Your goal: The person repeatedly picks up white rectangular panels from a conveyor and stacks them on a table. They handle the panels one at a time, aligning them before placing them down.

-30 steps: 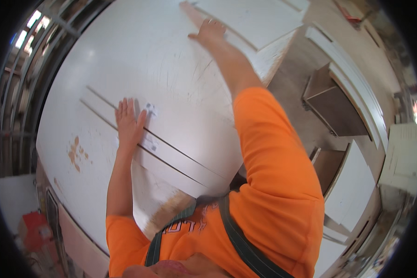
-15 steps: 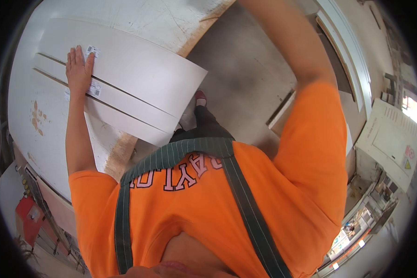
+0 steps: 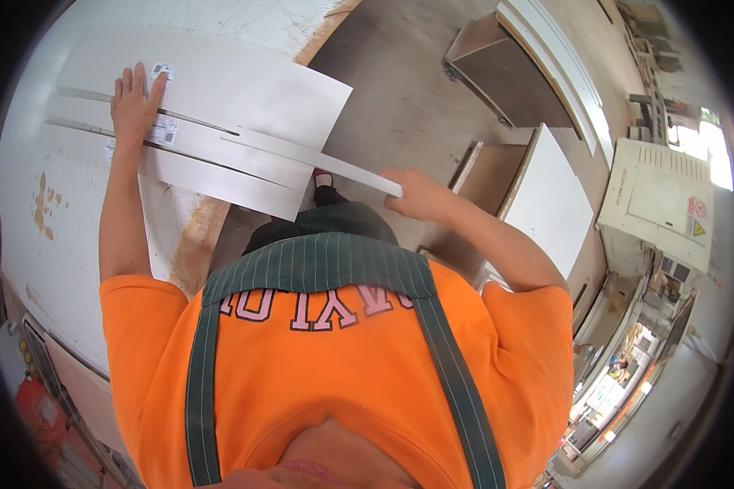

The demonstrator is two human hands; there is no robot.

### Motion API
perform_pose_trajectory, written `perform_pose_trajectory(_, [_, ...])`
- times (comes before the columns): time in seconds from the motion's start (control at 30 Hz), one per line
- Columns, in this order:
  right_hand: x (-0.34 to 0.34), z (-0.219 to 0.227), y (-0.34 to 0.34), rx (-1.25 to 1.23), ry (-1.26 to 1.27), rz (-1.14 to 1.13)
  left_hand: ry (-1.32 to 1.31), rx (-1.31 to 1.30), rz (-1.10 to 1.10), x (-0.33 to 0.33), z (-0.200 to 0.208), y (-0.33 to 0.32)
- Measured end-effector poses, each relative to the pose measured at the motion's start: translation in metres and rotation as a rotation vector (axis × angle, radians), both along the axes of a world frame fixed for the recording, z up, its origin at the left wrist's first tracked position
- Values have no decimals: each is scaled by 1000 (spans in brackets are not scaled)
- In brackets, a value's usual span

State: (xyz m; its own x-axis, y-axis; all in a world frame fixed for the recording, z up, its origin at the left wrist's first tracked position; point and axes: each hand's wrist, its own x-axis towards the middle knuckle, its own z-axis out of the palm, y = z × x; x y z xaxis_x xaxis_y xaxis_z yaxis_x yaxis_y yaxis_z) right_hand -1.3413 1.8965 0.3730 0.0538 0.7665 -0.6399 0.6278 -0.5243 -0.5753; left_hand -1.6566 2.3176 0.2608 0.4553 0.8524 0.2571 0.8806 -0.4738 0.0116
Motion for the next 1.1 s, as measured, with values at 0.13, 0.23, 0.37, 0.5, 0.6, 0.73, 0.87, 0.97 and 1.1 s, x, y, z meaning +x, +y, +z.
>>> perform_pose_trajectory(0.13, [11, -6, -30, -120, -94, 1, 53, 13, 33, 2, 0, -5])
perform_pose_trajectory(0.23, [12, 5, -53, -121, -178, -16, 29, 27, 33, 2, 3, -10])
perform_pose_trajectory(0.37, [3, 69, -35, -307, -339, -7, 37, -15, 64, 8, 5, -15])
perform_pose_trajectory(0.5, [7, 161, 29, -423, -406, 277, 62, -42, 80, 15, 12, -18])
perform_pose_trajectory(0.6, [16, 197, 34, -191, -433, 210, 112, -79, 78, 16, 21, -17])
perform_pose_trajectory(0.73, [1, 113, -17, 225, -42, -383, 328, 29, -81, 29, 29, -19])
perform_pose_trajectory(0.87, [-25, -55, -63, 369, -81, -799, 127, -35, -514, 77, 21, -33])
perform_pose_trajectory(0.97, [-43, -138, -65, 561, 1, -1120, 148, -44, -461, 121, 17, -36])
perform_pose_trajectory(1.1, [-84, -165, -18, 768, 399, -1636, 141, -58, -359, 153, 15, -40])
